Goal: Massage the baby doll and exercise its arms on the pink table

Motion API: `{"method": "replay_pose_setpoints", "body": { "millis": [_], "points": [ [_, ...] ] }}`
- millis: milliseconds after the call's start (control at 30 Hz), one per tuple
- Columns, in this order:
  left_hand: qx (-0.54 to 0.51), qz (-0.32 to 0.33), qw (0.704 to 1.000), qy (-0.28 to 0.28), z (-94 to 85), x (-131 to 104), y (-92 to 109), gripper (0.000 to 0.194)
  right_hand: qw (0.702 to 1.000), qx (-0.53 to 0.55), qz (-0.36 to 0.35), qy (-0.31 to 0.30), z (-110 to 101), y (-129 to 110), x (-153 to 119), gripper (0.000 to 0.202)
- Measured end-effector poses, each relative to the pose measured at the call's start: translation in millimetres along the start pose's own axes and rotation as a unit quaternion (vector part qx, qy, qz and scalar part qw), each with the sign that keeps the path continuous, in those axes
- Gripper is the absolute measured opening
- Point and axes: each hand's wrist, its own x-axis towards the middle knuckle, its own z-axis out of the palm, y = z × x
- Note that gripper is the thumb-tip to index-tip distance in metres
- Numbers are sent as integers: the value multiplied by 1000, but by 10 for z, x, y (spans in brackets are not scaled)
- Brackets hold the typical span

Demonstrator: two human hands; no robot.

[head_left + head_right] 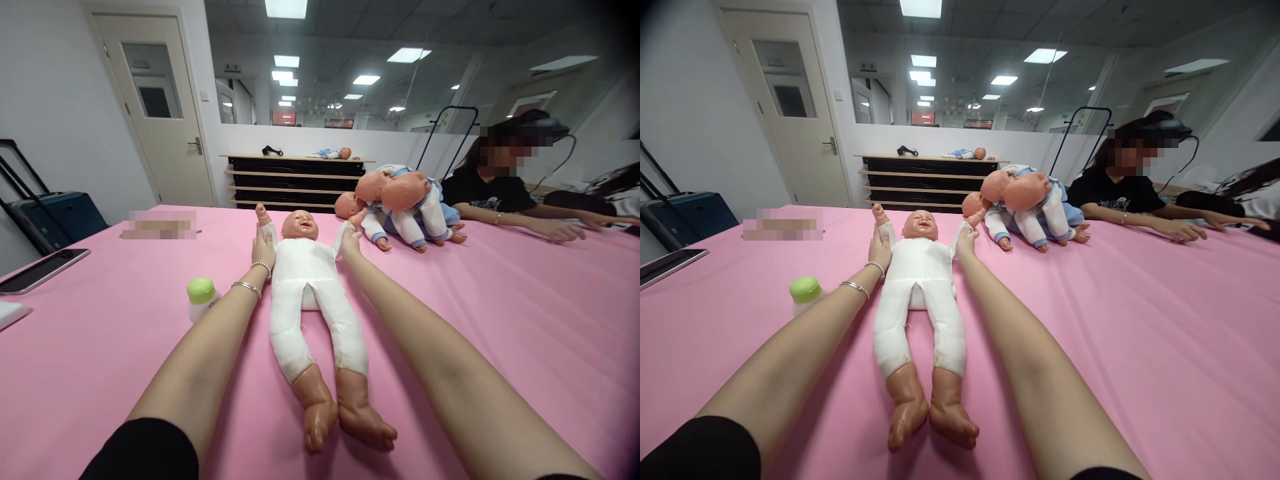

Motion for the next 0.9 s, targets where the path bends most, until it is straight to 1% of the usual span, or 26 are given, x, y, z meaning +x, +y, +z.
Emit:
{"method": "replay_pose_setpoints", "body": {
  "millis": [100, 167, 233, 333, 400, 500, 567, 633, 700, 733, 800, 900],
  "points": [
    [65, -42, 995, -70, 67, 204, -20, 57, 998, -10, 64, -2, 153, 9, 151, 42],
    [102, -58, 987, -106, 107, 294, -52, 60, 997, -19, 71, -23, 220, 49, 154, 35],
    [128, -74, 982, -119, 137, 346, -71, 72, 996, -23, 77, -41, 253, 98, 126, 29],
    [151, -109, 975, -120, 160, 367, -58, 87, 994, -28, 90, -54, 262, 139, 93, 28],
    [158, -118, 973, -117, 162, 356, -42, 89, 993, -33, 97, -59, 259, 139, 80, 29],
    [164, -95, 976, -110, 150, 310, -47, 84, 995, -27, 76, -50, 246, 123, 28, 31],
    [159, -67, 979, -104, 133, 264, -68, 74, 998, -14, 60, -16, 225, 111, -44, 35],
    [148, -44, 984, -90, 106, 209, -84, 60, 997, -5, 70, 30, 185, 101, -130, 40],
    [130, -41, 988, -68, 67, 145, -85, 51, 995, 11, 86, 59, 120, 91, -213, 44],
    [120, -44, 990, -56, 41, 109, -79, 49, 994, 28, 81, 64, 80, 86, -252, 44],
    [95, -55, 994, -25, -19, 25, -62, 50, 993, 74, 55, 68, -10, 81, -329, 43],
    [25, -54, 998, 14, -115, -127, -45, 53, 988, 135, 25, 78, -149, 84, -470, 45]
  ]
}}
